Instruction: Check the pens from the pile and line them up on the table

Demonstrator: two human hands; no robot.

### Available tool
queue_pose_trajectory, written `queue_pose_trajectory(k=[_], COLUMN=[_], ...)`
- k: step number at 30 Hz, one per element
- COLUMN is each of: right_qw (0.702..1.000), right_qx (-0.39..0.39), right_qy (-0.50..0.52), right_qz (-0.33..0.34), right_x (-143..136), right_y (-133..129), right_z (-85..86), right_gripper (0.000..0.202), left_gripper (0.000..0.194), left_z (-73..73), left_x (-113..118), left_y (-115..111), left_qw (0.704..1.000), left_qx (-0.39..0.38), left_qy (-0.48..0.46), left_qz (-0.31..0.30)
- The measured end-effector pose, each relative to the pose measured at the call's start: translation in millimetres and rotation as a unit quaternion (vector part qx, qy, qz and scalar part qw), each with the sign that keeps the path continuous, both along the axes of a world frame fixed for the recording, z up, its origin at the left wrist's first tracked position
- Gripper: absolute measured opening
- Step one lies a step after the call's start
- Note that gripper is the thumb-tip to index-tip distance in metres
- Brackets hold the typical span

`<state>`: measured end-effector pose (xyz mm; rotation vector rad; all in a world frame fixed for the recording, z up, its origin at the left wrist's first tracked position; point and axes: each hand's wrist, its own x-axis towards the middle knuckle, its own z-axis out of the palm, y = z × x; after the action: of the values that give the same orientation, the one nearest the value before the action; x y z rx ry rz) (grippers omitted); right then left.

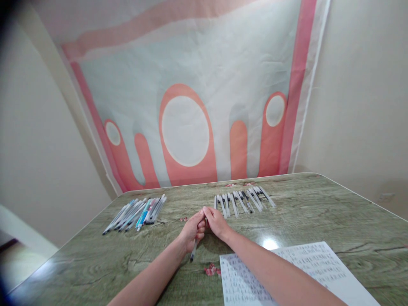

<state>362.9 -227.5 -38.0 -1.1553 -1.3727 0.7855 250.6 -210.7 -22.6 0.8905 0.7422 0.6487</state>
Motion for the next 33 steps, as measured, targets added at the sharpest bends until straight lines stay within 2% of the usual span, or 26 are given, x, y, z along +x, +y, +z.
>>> queue_pose_trajectory(k=[5,8,13,15,18,21,23,28,33], right_qw=[0.997,0.991,0.985,0.985,0.988,0.994,0.996,0.998,0.998], right_qx=[-0.046,-0.068,-0.064,-0.063,-0.062,-0.046,-0.040,-0.039,-0.042], right_qy=[0.057,0.113,0.152,0.150,0.137,0.096,0.073,0.041,0.041], right_qz=[0.017,0.022,-0.040,-0.059,-0.047,-0.035,-0.033,-0.024,-0.030], right_x=[-1,0,3,4,4,3,2,3,5], right_y=[1,1,4,5,5,4,3,4,6], right_z=[1.1,2.2,-0.8,-2.4,-3.5,-4.4,-5.6,-8.5,-9.2], right_gripper=[0.041,0.041,0.045,0.045,0.044,0.043,0.044,0.049,0.050], left_gripper=[0.037,0.038,0.036,0.034,0.032,0.032,0.031,0.031,0.022], left_z=[2.8,4.7,3.6,2.5,3.1,5.9,7.4,7.1,6.1], left_x=[1,1,-2,-3,-4,-5,-5,-4,2], left_y=[-1,-1,-2,-1,4,9,13,21,32], left_qw=[1.000,1.000,0.998,0.996,0.990,0.974,0.963,0.940,0.916], left_qx=[0.000,-0.003,0.032,0.056,0.101,0.163,0.209,0.307,0.357], left_qy=[0.024,0.028,0.049,0.063,0.087,0.123,0.132,0.134,0.183], left_qz=[0.009,-0.007,-0.024,-0.008,0.042,0.095,0.109,0.065,0.035])
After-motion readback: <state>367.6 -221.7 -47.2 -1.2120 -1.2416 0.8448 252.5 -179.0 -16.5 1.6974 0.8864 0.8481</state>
